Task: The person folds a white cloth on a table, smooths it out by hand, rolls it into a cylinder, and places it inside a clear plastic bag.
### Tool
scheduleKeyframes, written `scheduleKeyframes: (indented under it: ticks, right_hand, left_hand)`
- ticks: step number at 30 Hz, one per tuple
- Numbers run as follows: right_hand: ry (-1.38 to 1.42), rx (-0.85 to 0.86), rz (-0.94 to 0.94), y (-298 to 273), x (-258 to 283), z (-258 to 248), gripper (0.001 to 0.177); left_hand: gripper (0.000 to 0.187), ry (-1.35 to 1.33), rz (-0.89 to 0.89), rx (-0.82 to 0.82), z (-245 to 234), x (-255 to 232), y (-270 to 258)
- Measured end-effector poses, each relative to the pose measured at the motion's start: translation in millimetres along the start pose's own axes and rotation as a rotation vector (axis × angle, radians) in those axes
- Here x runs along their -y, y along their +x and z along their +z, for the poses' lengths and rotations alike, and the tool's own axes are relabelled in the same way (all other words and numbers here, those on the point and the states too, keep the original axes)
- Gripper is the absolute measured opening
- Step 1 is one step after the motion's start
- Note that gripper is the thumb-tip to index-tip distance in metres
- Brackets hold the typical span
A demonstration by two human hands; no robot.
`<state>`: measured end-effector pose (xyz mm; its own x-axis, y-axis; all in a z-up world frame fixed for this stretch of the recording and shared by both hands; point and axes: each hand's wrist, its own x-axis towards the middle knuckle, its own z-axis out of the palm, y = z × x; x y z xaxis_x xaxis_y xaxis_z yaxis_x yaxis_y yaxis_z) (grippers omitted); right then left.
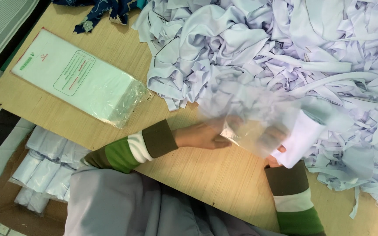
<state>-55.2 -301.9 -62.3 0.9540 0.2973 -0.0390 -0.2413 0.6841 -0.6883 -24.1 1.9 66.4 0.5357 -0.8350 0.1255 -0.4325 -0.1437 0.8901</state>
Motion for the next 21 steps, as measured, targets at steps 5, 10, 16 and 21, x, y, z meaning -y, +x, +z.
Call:
scheduleKeyframes:
  ticks: [5, 10, 16, 21]
  right_hand:
    - [-0.040, -0.033, 0.046, -6, -2, -3, 0.043]
    - [-0.081, -0.056, 0.086, -8, -6, -6, 0.040]
    - [-0.136, -0.086, 0.136, -18, -10, -13, 0.039]
    - [-0.186, -0.111, 0.176, -15, -2, 1, 0.038]
  left_hand:
    - [0.108, -0.779, 0.682, -0.601, 0, 92, 46]
    - [0.054, -0.346, 0.339, -1.002, -47, 71, 12]
    - [0.104, -1.448, -0.145, 0.203, -89, 61, -8]
    - [0.091, -0.837, -0.344, 0.431, -95, 27, -13]
